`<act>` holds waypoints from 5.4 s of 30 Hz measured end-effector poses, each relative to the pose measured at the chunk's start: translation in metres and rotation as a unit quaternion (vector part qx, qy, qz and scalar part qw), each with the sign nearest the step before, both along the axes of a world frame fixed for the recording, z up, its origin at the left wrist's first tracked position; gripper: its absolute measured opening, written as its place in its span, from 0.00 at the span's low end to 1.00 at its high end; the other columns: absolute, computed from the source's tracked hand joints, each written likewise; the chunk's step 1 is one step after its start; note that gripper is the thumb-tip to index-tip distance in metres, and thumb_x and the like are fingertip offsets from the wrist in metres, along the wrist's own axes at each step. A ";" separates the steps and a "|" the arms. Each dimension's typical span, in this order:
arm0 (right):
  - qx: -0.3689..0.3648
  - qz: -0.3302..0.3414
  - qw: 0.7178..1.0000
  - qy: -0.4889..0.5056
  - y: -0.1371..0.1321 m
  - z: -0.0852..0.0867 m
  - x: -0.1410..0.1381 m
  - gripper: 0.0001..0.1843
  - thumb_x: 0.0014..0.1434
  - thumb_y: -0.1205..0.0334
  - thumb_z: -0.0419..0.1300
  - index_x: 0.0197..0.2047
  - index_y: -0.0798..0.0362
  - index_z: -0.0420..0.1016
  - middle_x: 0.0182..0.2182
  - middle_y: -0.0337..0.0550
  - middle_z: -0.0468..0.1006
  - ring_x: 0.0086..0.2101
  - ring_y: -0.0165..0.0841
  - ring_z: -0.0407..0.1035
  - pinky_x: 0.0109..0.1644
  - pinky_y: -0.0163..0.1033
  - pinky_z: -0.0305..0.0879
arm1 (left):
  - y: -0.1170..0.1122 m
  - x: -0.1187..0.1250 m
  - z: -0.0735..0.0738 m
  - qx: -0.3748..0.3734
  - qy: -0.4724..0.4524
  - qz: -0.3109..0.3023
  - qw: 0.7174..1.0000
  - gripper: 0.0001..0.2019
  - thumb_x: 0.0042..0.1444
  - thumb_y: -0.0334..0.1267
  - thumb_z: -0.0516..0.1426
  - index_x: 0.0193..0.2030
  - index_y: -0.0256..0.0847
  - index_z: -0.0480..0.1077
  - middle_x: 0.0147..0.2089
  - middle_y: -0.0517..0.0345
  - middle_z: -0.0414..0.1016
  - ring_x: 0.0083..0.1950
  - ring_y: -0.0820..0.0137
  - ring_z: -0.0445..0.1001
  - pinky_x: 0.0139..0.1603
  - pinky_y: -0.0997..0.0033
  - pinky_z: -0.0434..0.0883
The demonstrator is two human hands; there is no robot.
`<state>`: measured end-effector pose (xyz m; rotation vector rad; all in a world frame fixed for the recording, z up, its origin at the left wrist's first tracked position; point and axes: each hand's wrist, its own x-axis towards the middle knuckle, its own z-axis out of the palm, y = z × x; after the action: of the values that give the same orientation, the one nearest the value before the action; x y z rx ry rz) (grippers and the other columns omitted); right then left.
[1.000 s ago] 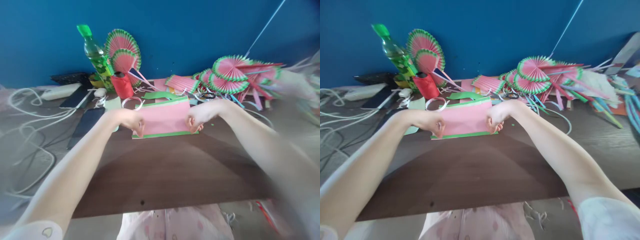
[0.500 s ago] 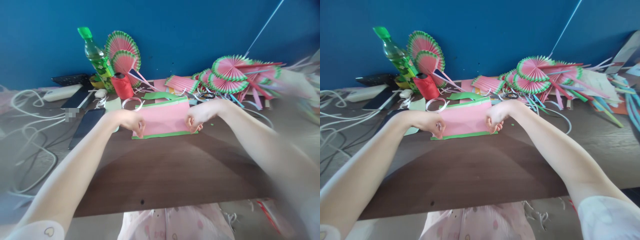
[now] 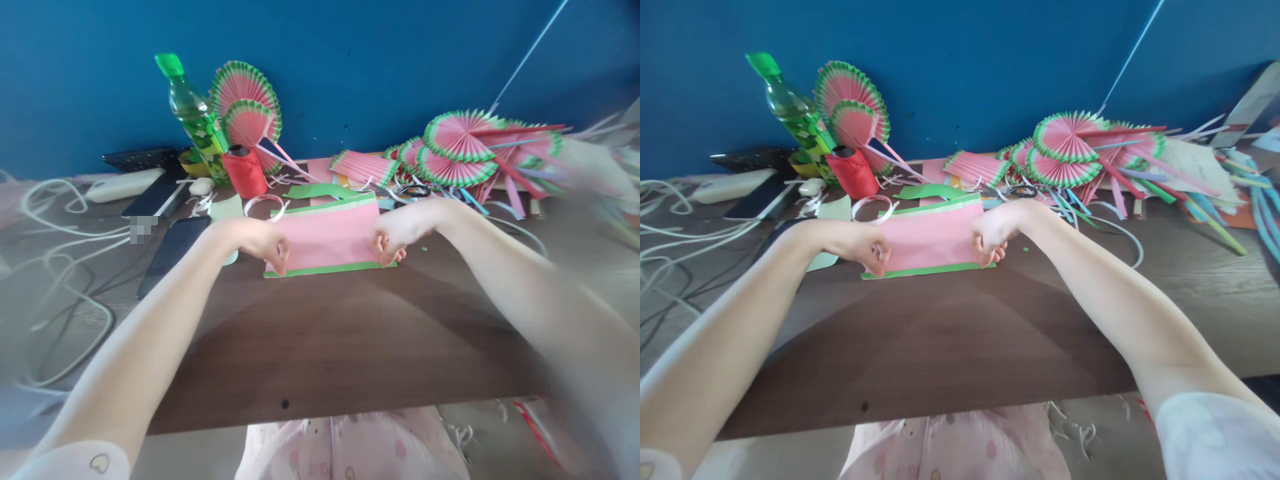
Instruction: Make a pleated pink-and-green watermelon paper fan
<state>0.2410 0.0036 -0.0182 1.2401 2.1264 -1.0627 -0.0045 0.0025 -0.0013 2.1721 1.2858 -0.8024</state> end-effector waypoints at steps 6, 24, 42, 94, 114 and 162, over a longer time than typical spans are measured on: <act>0.001 0.010 1.000 -0.008 0.001 0.000 0.000 0.09 0.45 0.59 0.65 0.22 0.56 0.73 0.20 0.40 0.74 0.26 0.32 0.69 0.30 0.36 0.62 | 0.000 0.000 0.000 0.000 0.007 0.003 1.000 0.10 0.39 0.45 0.57 0.27 0.42 0.72 0.28 0.60 0.72 0.26 0.74 0.64 0.24 0.76 0.55; 0.065 0.013 0.993 -0.098 -0.009 0.008 -0.010 0.09 0.46 0.58 0.63 0.26 0.57 0.73 0.21 0.41 0.74 0.25 0.32 0.69 0.27 0.35 0.61 | -0.005 0.004 -0.004 0.066 0.036 0.018 0.997 0.12 0.37 0.48 0.60 0.24 0.41 0.71 0.23 0.58 0.71 0.23 0.70 0.64 0.24 0.72 0.55; 0.025 -0.006 0.997 -0.077 -0.002 0.002 -0.005 0.14 0.43 0.54 0.65 0.22 0.56 0.69 0.19 0.38 0.69 0.22 0.28 0.63 0.27 0.34 0.58 | -0.011 -0.045 -0.034 0.051 -0.215 0.024 0.975 0.12 0.44 0.45 0.58 0.29 0.39 0.63 0.26 0.64 0.61 0.28 0.75 0.61 0.27 0.76 0.57; 0.421 0.059 0.896 0.130 -0.116 -0.059 -0.002 0.33 0.63 0.49 0.43 0.66 0.59 0.48 0.64 0.50 0.49 0.62 0.40 0.46 0.63 0.50 0.52 | -0.073 0.004 -0.070 0.264 -0.226 -0.183 0.920 0.29 0.61 0.44 0.43 0.66 0.32 0.44 0.69 0.48 0.42 0.70 0.66 0.39 0.68 0.61 0.41; 0.446 -0.011 0.883 0.150 -0.115 -0.057 0.005 0.27 0.63 0.56 0.46 0.63 0.57 0.56 0.60 0.45 0.61 0.59 0.35 0.57 0.62 0.44 0.54 | -0.092 -0.011 -0.081 0.402 -0.174 -0.027 0.899 0.34 0.60 0.54 0.41 0.65 0.29 0.49 0.66 0.41 0.52 0.67 0.58 0.52 0.63 0.55 0.56; 0.442 -0.217 0.869 -0.046 0.043 -0.018 0.075 0.26 0.42 0.73 0.55 0.47 0.51 0.71 0.37 0.46 0.79 0.37 0.39 0.72 0.34 0.36 0.62 | -0.014 -0.029 0.030 0.567 -0.170 0.306 0.746 0.06 0.55 0.36 0.49 0.36 0.39 0.64 0.31 0.53 0.73 0.37 0.62 0.74 0.38 0.67 0.66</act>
<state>0.3157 0.0465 -0.0358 2.1969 2.3794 -0.0750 -0.0331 -0.0110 0.0287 2.1401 2.4141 0.8629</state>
